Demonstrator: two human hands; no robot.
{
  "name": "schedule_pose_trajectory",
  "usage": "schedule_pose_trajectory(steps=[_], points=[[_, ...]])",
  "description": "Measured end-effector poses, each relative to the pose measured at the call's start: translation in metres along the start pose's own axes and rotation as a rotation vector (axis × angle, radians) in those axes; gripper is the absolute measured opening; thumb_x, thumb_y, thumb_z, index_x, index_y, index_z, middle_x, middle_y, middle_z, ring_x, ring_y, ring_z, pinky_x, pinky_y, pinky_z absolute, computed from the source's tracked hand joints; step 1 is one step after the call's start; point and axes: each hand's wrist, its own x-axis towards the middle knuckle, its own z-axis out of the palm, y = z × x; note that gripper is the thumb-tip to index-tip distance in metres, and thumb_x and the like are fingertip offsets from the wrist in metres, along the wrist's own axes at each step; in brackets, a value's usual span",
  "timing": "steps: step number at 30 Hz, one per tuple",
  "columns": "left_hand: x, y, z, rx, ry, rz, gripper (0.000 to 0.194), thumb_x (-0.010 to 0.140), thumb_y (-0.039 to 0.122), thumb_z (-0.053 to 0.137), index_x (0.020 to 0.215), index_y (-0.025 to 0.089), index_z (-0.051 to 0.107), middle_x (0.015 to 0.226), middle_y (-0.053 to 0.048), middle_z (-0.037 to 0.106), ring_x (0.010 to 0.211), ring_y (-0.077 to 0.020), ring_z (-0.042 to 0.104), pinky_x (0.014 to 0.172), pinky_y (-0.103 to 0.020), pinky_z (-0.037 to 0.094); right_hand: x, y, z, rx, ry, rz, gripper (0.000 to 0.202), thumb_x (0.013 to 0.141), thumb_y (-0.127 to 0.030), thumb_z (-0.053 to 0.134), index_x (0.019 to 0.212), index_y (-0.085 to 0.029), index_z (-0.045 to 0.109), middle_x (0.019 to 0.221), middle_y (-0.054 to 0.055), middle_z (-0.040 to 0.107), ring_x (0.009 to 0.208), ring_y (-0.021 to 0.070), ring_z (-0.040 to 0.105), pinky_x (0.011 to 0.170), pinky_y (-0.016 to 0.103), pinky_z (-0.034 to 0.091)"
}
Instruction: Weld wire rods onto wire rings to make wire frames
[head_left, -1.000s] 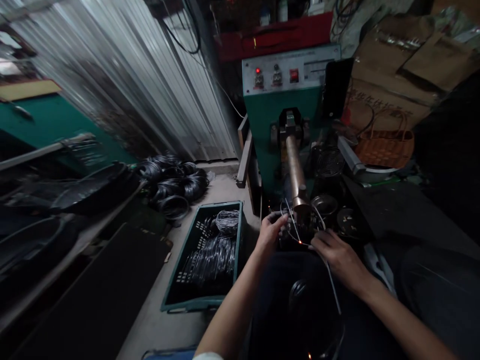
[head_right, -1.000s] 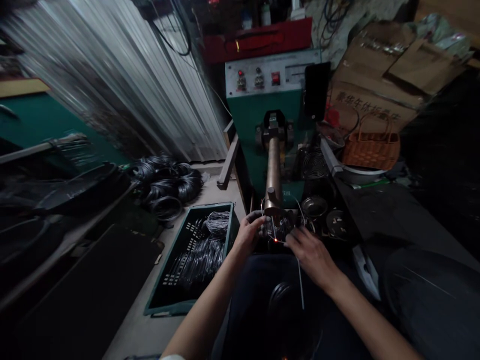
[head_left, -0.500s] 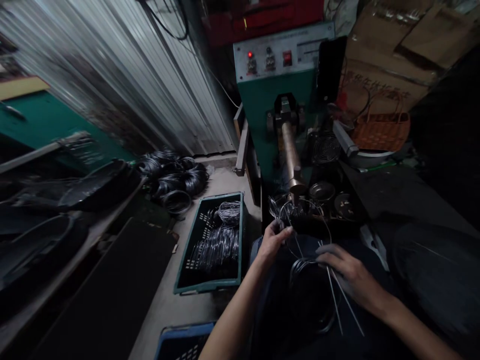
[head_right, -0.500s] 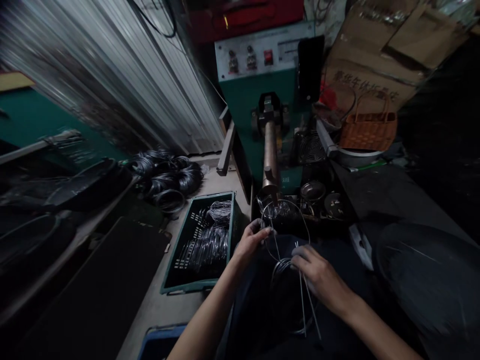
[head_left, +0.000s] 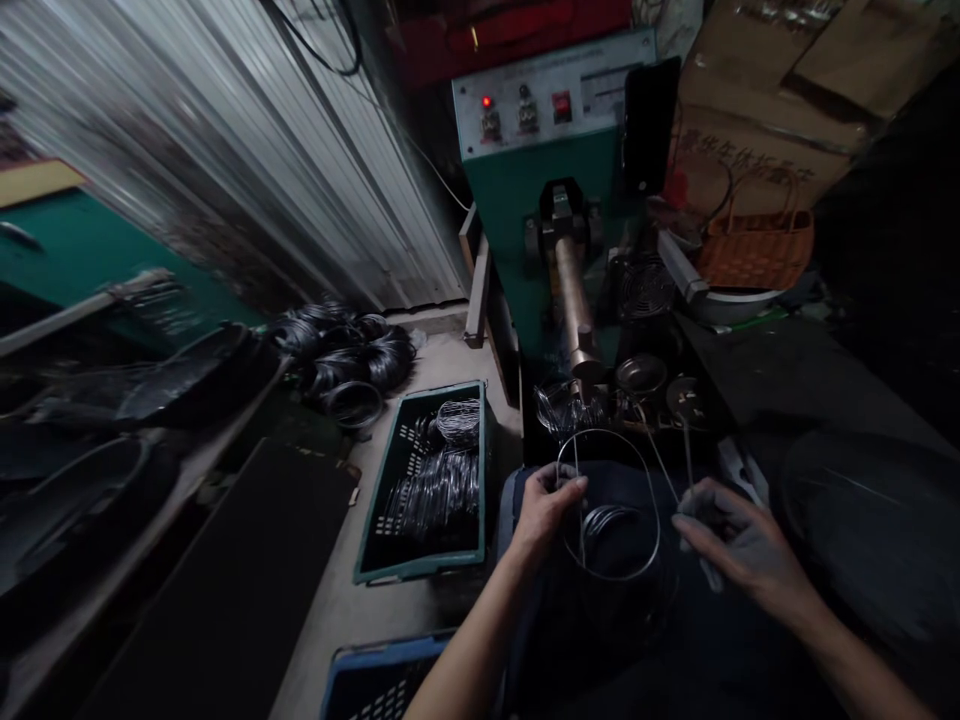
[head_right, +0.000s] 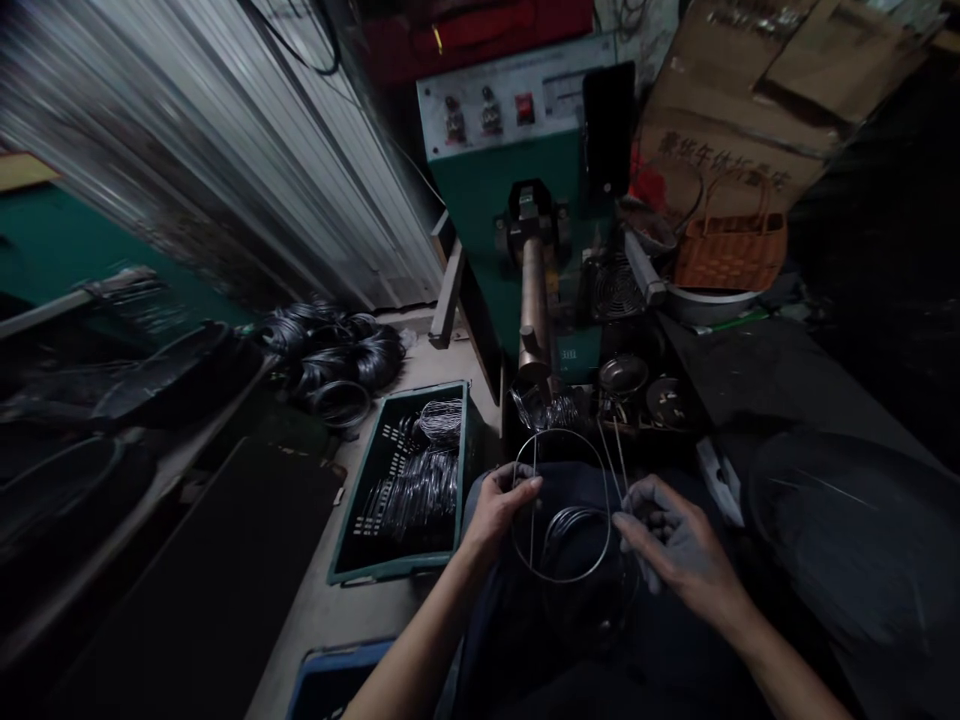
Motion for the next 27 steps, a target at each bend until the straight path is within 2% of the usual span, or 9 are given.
schedule_pose_trajectory(steps=[2, 3, 5, 7, 9, 13, 20, 27], points=[[-0.001, -0.005, -0.001, 0.021, 0.017, 0.002, 0.033, 0.065, 0.038, 0.079, 0.074, 0.013, 0.06, 0.055, 0.002, 0.055, 0.046, -0.0065, 0.048, 0.046, -0.017, 0.034, -0.001, 0.008, 0.0, -0.115, -0.129, -0.143, 0.018, 0.089, -0.037, 0.06, 0.097, -0.022, 0.061, 0.079, 0.002, 0.066, 0.067, 0.0163, 0.066, 0.062, 0.027, 0.054], [-0.001, -0.008, -0.002, 0.029, 0.026, -0.004, 0.033, 0.066, 0.038, 0.079, 0.073, 0.013, 0.059, 0.054, 0.002, 0.054, 0.045, -0.0066, 0.047, 0.045, -0.017, 0.034, 0.0, 0.013, 0.0, -0.193, -0.215, -0.238, 0.023, 0.087, -0.037, 0.062, 0.105, -0.022, 0.061, 0.091, 0.004, 0.068, 0.08, 0.0191, 0.067, 0.073, 0.03, 0.055], [0.0, -0.014, -0.004, 0.041, 0.029, -0.014, 0.033, 0.066, 0.039, 0.078, 0.072, 0.014, 0.057, 0.051, 0.003, 0.053, 0.044, -0.0068, 0.047, 0.045, -0.017, 0.034, 0.001, 0.022, 0.001, -0.384, -0.359, -0.423, 0.045, 0.084, -0.037, 0.067, 0.125, -0.024, 0.055, 0.115, 0.008, 0.065, 0.106, 0.0236, 0.062, 0.094, 0.04, 0.048], [0.0, -0.019, -0.005, 0.035, 0.011, -0.005, 0.033, 0.068, 0.039, 0.077, 0.072, 0.015, 0.055, 0.05, 0.004, 0.052, 0.043, -0.0068, 0.046, 0.044, -0.017, 0.033, 0.004, 0.027, 0.003, -0.582, -0.41, -0.544, 0.058, 0.084, -0.034, 0.067, 0.136, -0.025, 0.045, 0.127, 0.009, 0.059, 0.118, 0.0248, 0.054, 0.104, 0.048, 0.037], [-0.001, -0.023, -0.007, 0.025, -0.003, 0.006, 0.032, 0.069, 0.039, 0.076, 0.073, 0.015, 0.054, 0.05, 0.005, 0.051, 0.042, -0.0064, 0.046, 0.043, -0.016, 0.032, 0.007, 0.028, 0.007, -0.72, -0.407, -0.595, 0.056, 0.087, -0.029, 0.065, 0.138, -0.024, 0.042, 0.127, 0.009, 0.06, 0.119, 0.0236, 0.053, 0.107, 0.051, 0.031], [-0.004, -0.02, -0.009, 0.013, -0.004, -0.003, 0.032, 0.071, 0.039, 0.074, 0.073, 0.016, 0.053, 0.051, 0.004, 0.055, 0.041, -0.0065, 0.045, 0.042, -0.017, 0.031, 0.014, 0.022, 0.012, -0.815, -0.375, -0.669, 0.05, 0.087, -0.028, 0.065, 0.133, -0.021, 0.048, 0.119, 0.009, 0.064, 0.115, 0.0231, 0.055, 0.106, 0.051, 0.028], [-0.001, -0.012, -0.013, -0.024, 0.023, 0.002, 0.031, 0.071, 0.037, 0.075, 0.074, 0.016, 0.053, 0.051, 0.004, 0.054, 0.041, -0.007, 0.046, 0.042, -0.017, 0.032, 0.027, 0.014, 0.014, -0.819, -0.347, -0.813, 0.035, 0.094, -0.025, 0.052, 0.128, -0.018, 0.052, 0.111, 0.008, 0.067, 0.107, 0.0226, 0.057, 0.104, 0.05, 0.029], [0.005, -0.011, -0.017, -0.048, 0.012, 0.044, 0.028, 0.073, 0.034, 0.073, 0.073, 0.016, 0.051, 0.051, 0.004, 0.053, 0.041, -0.0063, 0.045, 0.042, -0.016, 0.033, 0.037, 0.006, 0.012, -0.807, -0.368, -0.869, 0.035, 0.095, -0.028, 0.051, 0.128, -0.017, 0.052, 0.114, 0.007, 0.067, 0.108, 0.0227, 0.055, 0.104, 0.047, 0.028]])
